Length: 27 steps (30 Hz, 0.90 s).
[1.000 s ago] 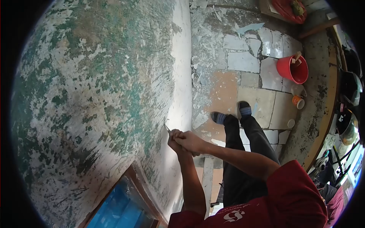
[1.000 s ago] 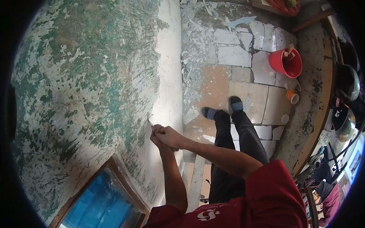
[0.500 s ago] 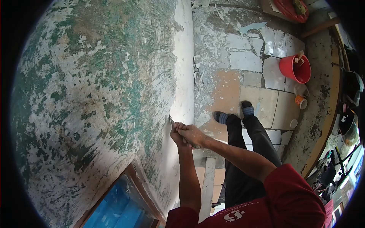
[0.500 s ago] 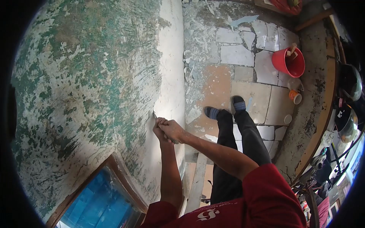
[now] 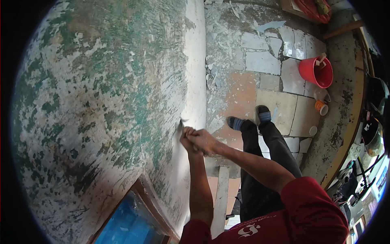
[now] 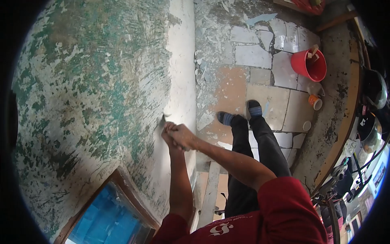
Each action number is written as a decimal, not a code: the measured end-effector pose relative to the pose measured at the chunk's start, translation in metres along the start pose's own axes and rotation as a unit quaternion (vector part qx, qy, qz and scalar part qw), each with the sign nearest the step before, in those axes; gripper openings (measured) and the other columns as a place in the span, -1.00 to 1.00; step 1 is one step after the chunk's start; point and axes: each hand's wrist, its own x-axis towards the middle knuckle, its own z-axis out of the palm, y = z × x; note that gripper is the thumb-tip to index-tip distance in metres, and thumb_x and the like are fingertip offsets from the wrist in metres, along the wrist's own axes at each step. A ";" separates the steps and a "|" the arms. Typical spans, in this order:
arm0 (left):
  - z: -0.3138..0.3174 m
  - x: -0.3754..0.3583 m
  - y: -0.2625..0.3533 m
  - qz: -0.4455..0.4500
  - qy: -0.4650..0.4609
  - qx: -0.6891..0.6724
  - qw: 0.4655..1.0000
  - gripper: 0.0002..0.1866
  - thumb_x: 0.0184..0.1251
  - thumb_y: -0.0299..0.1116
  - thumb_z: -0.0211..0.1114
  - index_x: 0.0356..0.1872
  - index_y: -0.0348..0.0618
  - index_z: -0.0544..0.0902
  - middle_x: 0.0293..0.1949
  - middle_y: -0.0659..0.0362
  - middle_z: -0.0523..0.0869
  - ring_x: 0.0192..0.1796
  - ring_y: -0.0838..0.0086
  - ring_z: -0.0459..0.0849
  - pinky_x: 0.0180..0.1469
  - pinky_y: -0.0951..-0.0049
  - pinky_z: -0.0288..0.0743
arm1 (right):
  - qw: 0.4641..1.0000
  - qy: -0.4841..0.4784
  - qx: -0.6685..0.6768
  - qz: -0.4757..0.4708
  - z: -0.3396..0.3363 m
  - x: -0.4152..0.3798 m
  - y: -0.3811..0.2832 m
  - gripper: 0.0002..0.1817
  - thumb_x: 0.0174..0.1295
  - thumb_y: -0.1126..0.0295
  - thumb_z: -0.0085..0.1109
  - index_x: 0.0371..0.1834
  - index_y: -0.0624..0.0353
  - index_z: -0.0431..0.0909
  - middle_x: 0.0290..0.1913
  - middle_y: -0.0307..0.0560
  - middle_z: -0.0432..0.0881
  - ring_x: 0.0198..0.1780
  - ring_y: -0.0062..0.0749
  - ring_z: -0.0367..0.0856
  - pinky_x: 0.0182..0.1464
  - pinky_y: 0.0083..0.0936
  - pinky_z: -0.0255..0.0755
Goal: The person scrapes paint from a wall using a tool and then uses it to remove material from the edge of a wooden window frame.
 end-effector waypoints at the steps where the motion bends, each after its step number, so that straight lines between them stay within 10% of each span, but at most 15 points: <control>1: -0.001 0.012 -0.004 0.011 0.037 -0.002 0.999 -0.85 0.22 -0.43 -0.12 -0.53 -0.13 0.35 -0.62 0.28 0.37 -0.52 0.59 0.38 -0.38 0.66 0.29 | 1.000 0.000 0.018 -0.025 -0.006 -0.013 -0.018 -0.61 0.16 0.19 -0.12 -0.55 0.37 0.42 -0.72 -0.08 0.42 -0.80 -0.49 0.37 -0.79 -0.54 0.26; 4: 0.005 0.005 -0.016 -0.017 0.024 -0.080 0.996 -0.85 0.19 -0.45 -0.06 -0.57 -0.15 0.33 -0.67 0.31 0.31 -0.58 0.64 0.32 -0.47 0.68 0.25 | 0.991 0.043 -0.008 -0.126 -0.004 -0.011 -0.006 -0.61 0.16 0.18 -0.13 -0.55 0.36 0.41 -0.74 -0.09 0.40 -0.81 -0.49 0.37 -0.83 -0.56 0.23; 12: 0.011 0.022 -0.019 0.018 0.028 -0.036 0.999 -0.85 0.20 -0.48 -0.18 -0.54 -0.13 0.30 -0.63 0.30 0.32 -0.58 0.64 0.32 -0.43 0.70 0.27 | 0.999 0.014 0.044 -0.026 -0.018 0.007 -0.008 -0.65 0.16 0.20 -0.13 -0.50 0.33 0.43 -0.70 -0.09 0.44 -0.80 -0.51 0.37 -0.85 -0.56 0.20; 15: -0.006 0.012 -0.011 0.004 -0.024 -0.082 0.996 -0.85 0.21 -0.45 -0.16 -0.54 -0.11 0.32 -0.63 0.30 0.34 -0.55 0.63 0.35 -0.43 0.71 0.26 | 0.988 0.029 0.006 -0.153 -0.009 0.005 0.013 -0.69 0.12 0.28 -0.12 -0.49 0.37 0.45 -0.74 -0.07 0.43 -0.83 -0.46 0.36 -0.80 -0.51 0.25; 27: 0.010 0.026 -0.010 0.023 0.065 -0.005 0.998 -0.84 0.21 -0.43 -0.08 -0.58 -0.11 0.33 -0.67 0.33 0.31 -0.59 0.64 0.31 -0.46 0.69 0.25 | 0.997 0.001 0.035 -0.069 -0.019 0.005 -0.014 -0.62 0.15 0.18 -0.09 -0.54 0.36 0.39 -0.75 -0.11 0.39 -0.84 -0.55 0.33 -0.85 -0.57 0.19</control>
